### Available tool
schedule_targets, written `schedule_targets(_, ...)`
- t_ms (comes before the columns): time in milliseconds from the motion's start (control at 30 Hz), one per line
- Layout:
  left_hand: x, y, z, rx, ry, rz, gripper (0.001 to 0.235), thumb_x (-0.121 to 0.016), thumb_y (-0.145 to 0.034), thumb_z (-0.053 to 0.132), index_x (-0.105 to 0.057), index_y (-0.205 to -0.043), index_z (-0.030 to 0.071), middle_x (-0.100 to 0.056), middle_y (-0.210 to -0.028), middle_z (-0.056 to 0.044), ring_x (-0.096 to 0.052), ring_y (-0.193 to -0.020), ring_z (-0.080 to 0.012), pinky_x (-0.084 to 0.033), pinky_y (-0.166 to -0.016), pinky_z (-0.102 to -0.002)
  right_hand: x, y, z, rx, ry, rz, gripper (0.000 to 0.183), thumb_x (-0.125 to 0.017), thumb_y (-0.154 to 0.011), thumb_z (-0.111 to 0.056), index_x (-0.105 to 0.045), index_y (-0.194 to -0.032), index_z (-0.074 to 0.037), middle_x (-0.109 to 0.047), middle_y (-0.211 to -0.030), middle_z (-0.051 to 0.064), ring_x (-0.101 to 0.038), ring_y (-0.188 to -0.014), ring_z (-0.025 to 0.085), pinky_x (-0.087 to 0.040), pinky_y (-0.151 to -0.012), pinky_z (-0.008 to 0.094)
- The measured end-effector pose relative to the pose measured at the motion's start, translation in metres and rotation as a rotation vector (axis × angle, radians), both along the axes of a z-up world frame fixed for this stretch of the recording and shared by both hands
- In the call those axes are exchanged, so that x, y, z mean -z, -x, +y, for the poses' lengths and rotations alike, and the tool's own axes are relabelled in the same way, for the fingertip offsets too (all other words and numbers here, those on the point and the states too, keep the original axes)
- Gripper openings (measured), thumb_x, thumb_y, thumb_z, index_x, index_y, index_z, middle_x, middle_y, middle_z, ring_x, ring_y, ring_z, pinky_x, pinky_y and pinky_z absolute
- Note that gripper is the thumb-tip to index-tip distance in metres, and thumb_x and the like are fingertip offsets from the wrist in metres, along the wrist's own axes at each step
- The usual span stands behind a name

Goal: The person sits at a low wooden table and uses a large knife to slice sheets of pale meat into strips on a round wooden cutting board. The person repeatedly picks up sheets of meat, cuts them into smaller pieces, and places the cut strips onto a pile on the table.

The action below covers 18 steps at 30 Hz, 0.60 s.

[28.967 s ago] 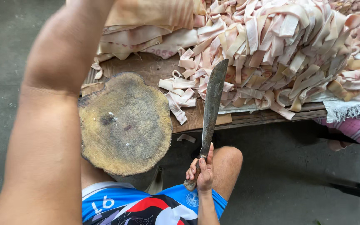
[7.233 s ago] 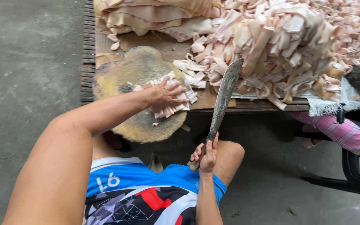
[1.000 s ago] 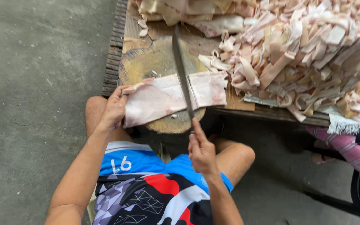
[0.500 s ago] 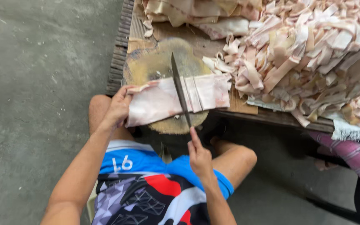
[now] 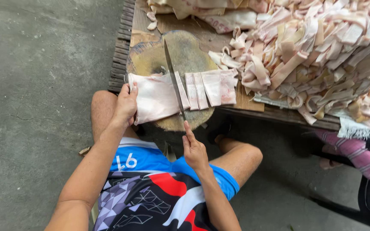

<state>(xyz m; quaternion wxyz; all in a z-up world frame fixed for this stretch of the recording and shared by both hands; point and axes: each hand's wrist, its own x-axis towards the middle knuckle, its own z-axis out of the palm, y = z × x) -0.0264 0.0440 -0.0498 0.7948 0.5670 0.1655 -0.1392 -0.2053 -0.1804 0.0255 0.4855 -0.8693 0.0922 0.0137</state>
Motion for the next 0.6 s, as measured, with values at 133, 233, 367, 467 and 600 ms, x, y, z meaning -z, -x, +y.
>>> schedule_targets(133, -0.009, 0.005, 0.0, 0.01, -0.075, 0.033, 0.025, -0.05, -0.111, 0.025, -0.057, -0.125, 0.007, -0.067, -0.105, -0.005, -0.057, -0.091, -0.0101, -0.051, -0.078, -0.027, -0.072, 0.003, -0.011, 0.148, -0.409, 0.267, 0.057, -0.054, -0.103, -0.014, -0.045, -0.157, -0.029, -0.05, -0.059, -0.003, -0.046, -0.047, 0.006, -0.041, -0.041, 0.027)
schedule_targets(233, -0.011, -0.004, -0.001, 0.027, -0.023, -0.035, 0.023, -0.05, -0.111, 0.024, -0.057, -0.125, 0.006, -0.068, -0.106, -0.005, -0.059, -0.092, -0.0107, -0.052, -0.079, -0.027, -0.127, 0.015, -0.034, -0.043, -0.127, -0.438, 0.045, -0.052, -0.112, -0.016, -0.046, -0.156, -0.025, -0.056, -0.064, -0.005, -0.052, -0.05, 0.003, -0.051, -0.049, 0.022)
schedule_targets(367, -0.005, 0.004, -0.002, -0.006, 0.055, -0.032, 0.023, -0.049, -0.108, 0.021, -0.057, -0.126, 0.009, -0.068, -0.109, -0.003, -0.061, -0.095, -0.0096, -0.055, -0.083, -0.027, -0.09, 0.037, -0.043, -0.111, -0.476, -0.622, 0.035, -0.049, -0.114, -0.025, -0.05, -0.149, -0.026, -0.059, -0.074, 0.005, -0.056, -0.059, 0.014, -0.051, -0.057, 0.029)
schedule_targets(467, 0.004, 0.001, 0.0, 0.002, 0.023, -0.017, 0.022, -0.049, -0.11, 0.021, -0.057, -0.125, 0.009, -0.067, -0.107, -0.002, -0.059, -0.094, -0.0083, -0.053, -0.082, -0.026, -0.007, 0.025, -0.028, -0.084, -0.235, -0.311, 0.028, -0.049, -0.114, -0.031, -0.058, -0.139, -0.024, -0.061, -0.076, 0.012, -0.058, -0.062, 0.023, -0.049, -0.061, 0.035)
schedule_targets(600, 0.022, -0.011, 0.003, 0.042, -0.046, -0.088, 0.021, -0.05, -0.11, 0.019, -0.057, -0.125, 0.007, -0.064, -0.105, -0.003, -0.056, -0.093, -0.0102, -0.051, -0.082, -0.028, 0.027, 0.028, -0.013, -0.039, 0.122, -0.082, 0.056, -0.058, -0.101, -0.016, -0.046, -0.156, -0.022, -0.068, -0.084, 0.015, -0.065, -0.056, 0.023, -0.052, -0.056, 0.037)
